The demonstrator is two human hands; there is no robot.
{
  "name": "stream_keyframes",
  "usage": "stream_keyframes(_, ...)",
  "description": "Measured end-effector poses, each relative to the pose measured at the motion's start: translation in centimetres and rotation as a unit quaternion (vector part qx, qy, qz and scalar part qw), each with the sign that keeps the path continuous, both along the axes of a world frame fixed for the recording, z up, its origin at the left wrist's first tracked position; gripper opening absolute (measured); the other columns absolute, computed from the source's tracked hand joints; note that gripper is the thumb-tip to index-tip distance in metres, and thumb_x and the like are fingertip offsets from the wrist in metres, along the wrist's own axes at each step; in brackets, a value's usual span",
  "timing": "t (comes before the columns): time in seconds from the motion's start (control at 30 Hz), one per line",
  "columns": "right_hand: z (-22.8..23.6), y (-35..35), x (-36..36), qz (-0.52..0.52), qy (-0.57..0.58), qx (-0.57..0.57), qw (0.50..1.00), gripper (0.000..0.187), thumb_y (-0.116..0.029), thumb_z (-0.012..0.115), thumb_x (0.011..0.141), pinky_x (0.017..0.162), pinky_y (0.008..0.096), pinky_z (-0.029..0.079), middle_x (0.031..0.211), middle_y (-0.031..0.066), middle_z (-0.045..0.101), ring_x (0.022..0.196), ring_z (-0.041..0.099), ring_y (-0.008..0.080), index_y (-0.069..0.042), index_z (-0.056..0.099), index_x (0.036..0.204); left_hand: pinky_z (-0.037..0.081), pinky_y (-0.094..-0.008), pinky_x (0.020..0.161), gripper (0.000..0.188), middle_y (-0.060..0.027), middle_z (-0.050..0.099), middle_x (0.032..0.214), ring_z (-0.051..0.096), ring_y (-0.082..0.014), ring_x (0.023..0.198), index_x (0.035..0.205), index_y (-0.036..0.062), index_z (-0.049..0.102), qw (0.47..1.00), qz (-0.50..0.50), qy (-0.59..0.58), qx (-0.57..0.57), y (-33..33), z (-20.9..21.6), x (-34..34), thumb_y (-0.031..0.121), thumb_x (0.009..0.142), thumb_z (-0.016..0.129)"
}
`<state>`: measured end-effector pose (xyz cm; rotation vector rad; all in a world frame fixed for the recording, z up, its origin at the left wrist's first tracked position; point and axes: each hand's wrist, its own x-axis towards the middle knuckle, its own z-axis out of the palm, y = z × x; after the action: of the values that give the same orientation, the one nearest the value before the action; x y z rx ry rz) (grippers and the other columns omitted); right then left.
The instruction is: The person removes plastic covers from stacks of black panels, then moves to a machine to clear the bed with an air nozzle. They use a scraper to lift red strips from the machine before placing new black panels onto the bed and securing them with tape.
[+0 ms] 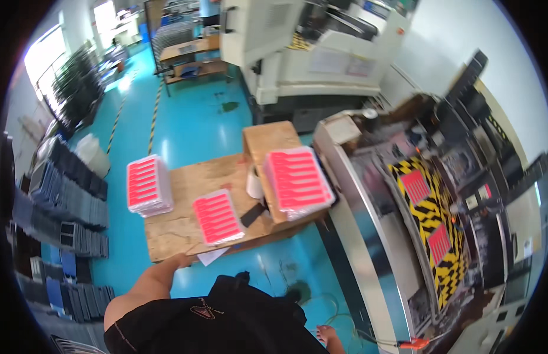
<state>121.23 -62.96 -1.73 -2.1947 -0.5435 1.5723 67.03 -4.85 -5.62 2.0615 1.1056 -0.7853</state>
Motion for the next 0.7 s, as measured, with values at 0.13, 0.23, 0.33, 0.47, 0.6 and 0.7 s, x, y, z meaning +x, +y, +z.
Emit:
stream_keyframes(0.13, -3.1, 7.8, -2.1, 0.096, 0.061, 0.023, 0.993, 0.03, -0.038, 0.063, 0.092, 0.061, 0.0374, 0.05, 0.086, 0.009, 0.067, 0.073, 0.063, 0.0202, -0.01, 0.068, 0.101, 0.052, -0.0462, 0.095, 0.049, -0.0221, 0.07, 0.118, 0.069, -0.0383, 0.105, 0.116, 0.0061, 0.072, 0.977, 0.211, 0.023, -0.028, -7.1, 3.6, -19.9, 0.044, 0.089, 0.059)
stream_keyframes(0.23, -2.7, 18.7, -8.9, 0.228, -0.153, 0.148, 0.95, 0.024, -0.031, 0.06, 0.099, 0.065, 0.0408, 0.053, 0.087, 0.0077, 0.068, 0.077, 0.064, 0.0195, -0.008, 0.065, 0.099, 0.056, -0.0499, 0.08, 0.035, -0.0219, 0.072, 0.102, 0.069, -0.0385, 0.09, 0.098, 0.0055, 0.073, 0.952, 0.296, 0.009, 0.076, -13.9, 3.5, -30.6, 0.035, 0.088, 0.057)
stream_keyframes(0.33, 1.0, 30.0, -13.8, 0.659, -0.321, 0.17, 0.659, 0.027, -0.024, 0.049, 0.1, 0.087, 0.0532, 0.051, 0.101, 0.0202, 0.07, 0.095, 0.065, 0.0391, -0.005, 0.068, 0.096, 0.055, -0.0435, 0.076, 0.041, -0.0175, 0.073, 0.099, 0.069, -0.028, 0.09, 0.114, 0.0038, 0.069, 0.888, 0.441, -0.122, -0.057, -19.7, 2.9, -33.4, 0.038, 0.092, 0.067)
stream_keyframes(0.47, 5.5, 33.8, -28.4, 0.095, -0.135, 0.14, 0.976, 0.026, -0.03, 0.057, 0.101, 0.064, 0.0297, 0.048, 0.083, 0.0059, 0.066, 0.072, 0.059, 0.0113, -0.007, 0.067, 0.094, 0.054, -0.0443, 0.088, 0.052, -0.0189, 0.069, 0.122, 0.067, -0.0298, 0.105, 0.135, 0.007, 0.06, 0.914, 0.376, -0.013, -0.151, -29.9, 4.9, -43.5, 0.036, 0.093, 0.069)
stream_keyframes(0.6, 3.3, 26.6, -39.5, 0.129, 0.014, -0.021, 0.991, 0.032, -0.036, 0.065, 0.097, 0.062, 0.0287, 0.049, 0.082, 0.0034, 0.065, 0.07, 0.059, 0.0127, -0.006, 0.067, 0.108, 0.051, -0.0454, 0.096, 0.057, -0.0198, 0.064, 0.131, 0.063, -0.0334, 0.116, 0.137, 0.0075, 0.06, 0.845, 0.476, 0.037, -0.241, -22.3, 6.3, -52.4, 0.039, 0.091, 0.071)
stream_keyframes(0.7, 3.3, 24.6, -48.8, 0.328, 0.005, -0.202, 0.923, 0.043, -0.048, 0.065, 0.093, 0.058, 0.038, 0.054, 0.083, 0.0085, 0.065, 0.069, 0.062, 0.0205, -0.007, 0.068, 0.107, 0.048, -0.0448, 0.105, 0.058, -0.022, 0.062, 0.135, 0.06, -0.0356, 0.125, 0.137, 0.0034, 0.059, 0.821, 0.521, 0.027, -0.235, -21.5, 5.2, -59.2, 0.037, 0.091, 0.071)
